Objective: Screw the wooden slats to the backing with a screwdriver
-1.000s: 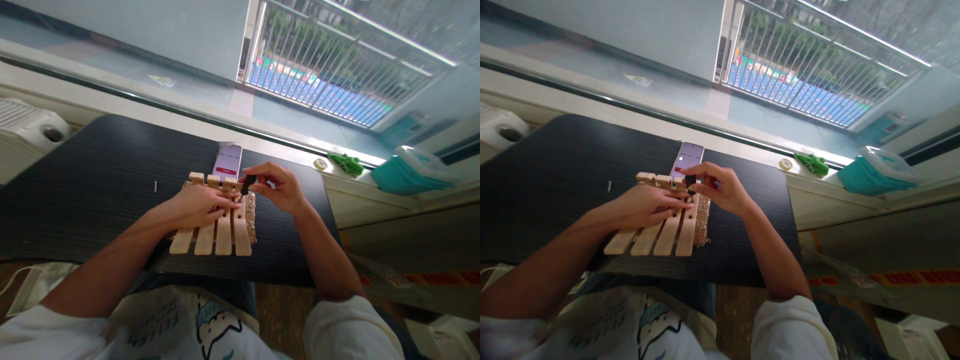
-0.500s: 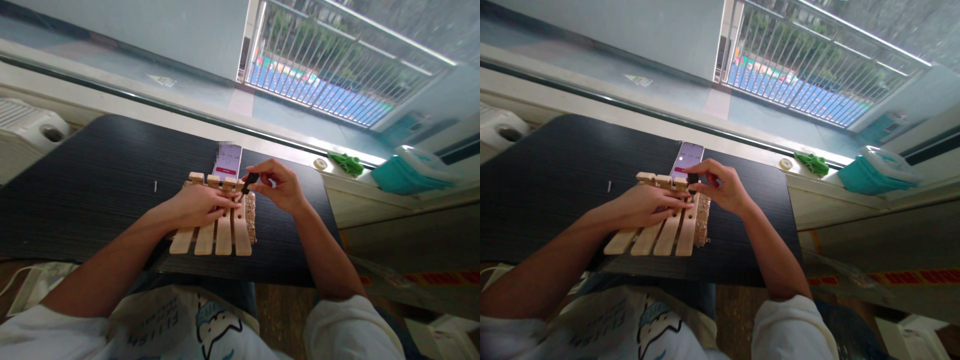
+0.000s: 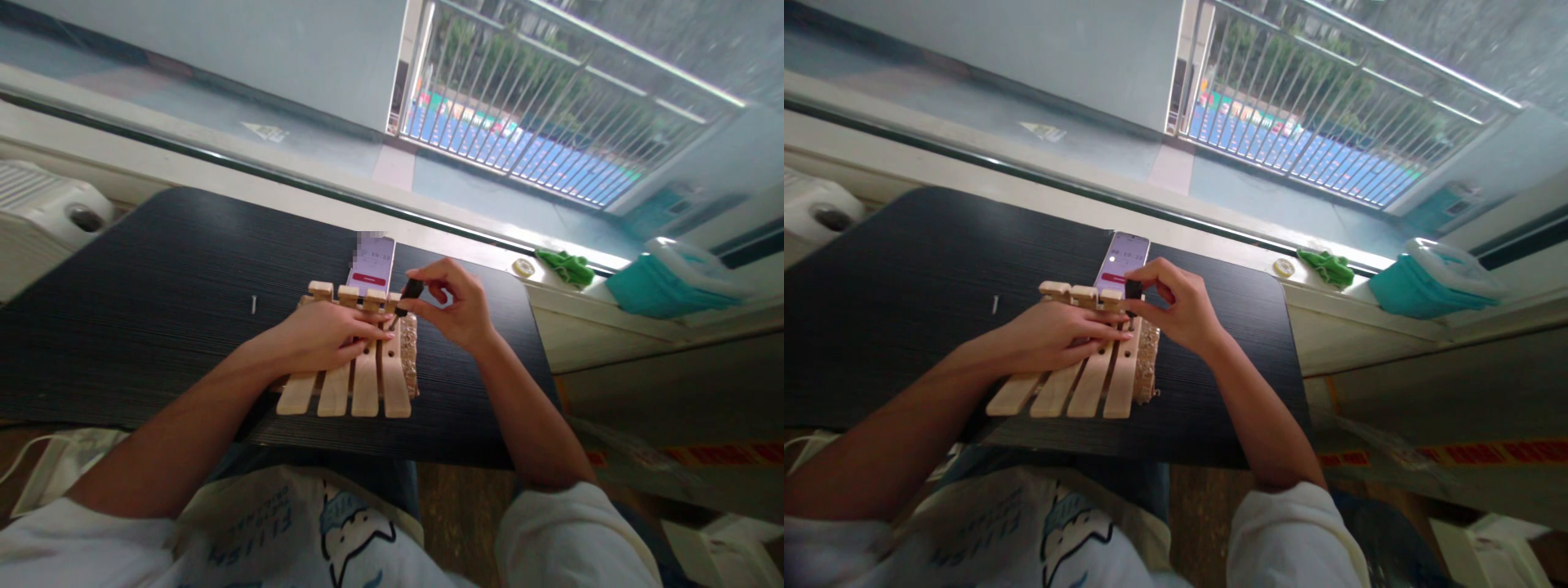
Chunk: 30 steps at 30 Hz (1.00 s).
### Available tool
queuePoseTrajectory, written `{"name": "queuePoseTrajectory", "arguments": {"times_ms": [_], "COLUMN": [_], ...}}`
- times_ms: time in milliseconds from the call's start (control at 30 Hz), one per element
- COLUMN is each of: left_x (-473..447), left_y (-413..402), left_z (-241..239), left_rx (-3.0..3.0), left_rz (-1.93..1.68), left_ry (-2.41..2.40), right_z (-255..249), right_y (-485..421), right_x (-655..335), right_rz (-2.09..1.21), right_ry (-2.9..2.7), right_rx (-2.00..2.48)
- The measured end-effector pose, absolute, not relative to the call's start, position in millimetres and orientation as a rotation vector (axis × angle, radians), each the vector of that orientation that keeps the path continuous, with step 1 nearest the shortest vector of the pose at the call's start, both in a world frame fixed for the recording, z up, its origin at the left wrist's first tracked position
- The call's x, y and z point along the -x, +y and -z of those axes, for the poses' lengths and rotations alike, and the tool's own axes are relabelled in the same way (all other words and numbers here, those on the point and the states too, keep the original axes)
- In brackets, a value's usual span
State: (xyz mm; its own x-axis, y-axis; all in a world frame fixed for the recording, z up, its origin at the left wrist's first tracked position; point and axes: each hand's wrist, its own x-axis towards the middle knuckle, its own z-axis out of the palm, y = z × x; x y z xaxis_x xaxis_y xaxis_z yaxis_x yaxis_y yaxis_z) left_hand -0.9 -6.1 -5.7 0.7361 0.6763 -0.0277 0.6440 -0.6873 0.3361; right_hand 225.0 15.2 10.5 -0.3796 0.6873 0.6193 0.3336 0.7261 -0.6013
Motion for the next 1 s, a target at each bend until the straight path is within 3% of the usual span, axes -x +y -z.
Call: {"name": "queuePoseTrajectory", "arguments": {"times_ms": [333,1000], "left_x": [-0.1,0.6], "left_y": [-5.3,-5.9], "left_z": [5.2,5.3], "left_rx": [-2.619,-2.618], "left_rz": [-0.125,-0.160], "left_ry": [1.034,1.024], "right_z": [-9.4,-19.7], "right_y": [13.6,15.8], "right_x": [-222.5,-234.8], "right_rz": [-0.312,-0.512], "right_ry": [-1.975,-2.179], "right_rx": [0.756,0.710]}}
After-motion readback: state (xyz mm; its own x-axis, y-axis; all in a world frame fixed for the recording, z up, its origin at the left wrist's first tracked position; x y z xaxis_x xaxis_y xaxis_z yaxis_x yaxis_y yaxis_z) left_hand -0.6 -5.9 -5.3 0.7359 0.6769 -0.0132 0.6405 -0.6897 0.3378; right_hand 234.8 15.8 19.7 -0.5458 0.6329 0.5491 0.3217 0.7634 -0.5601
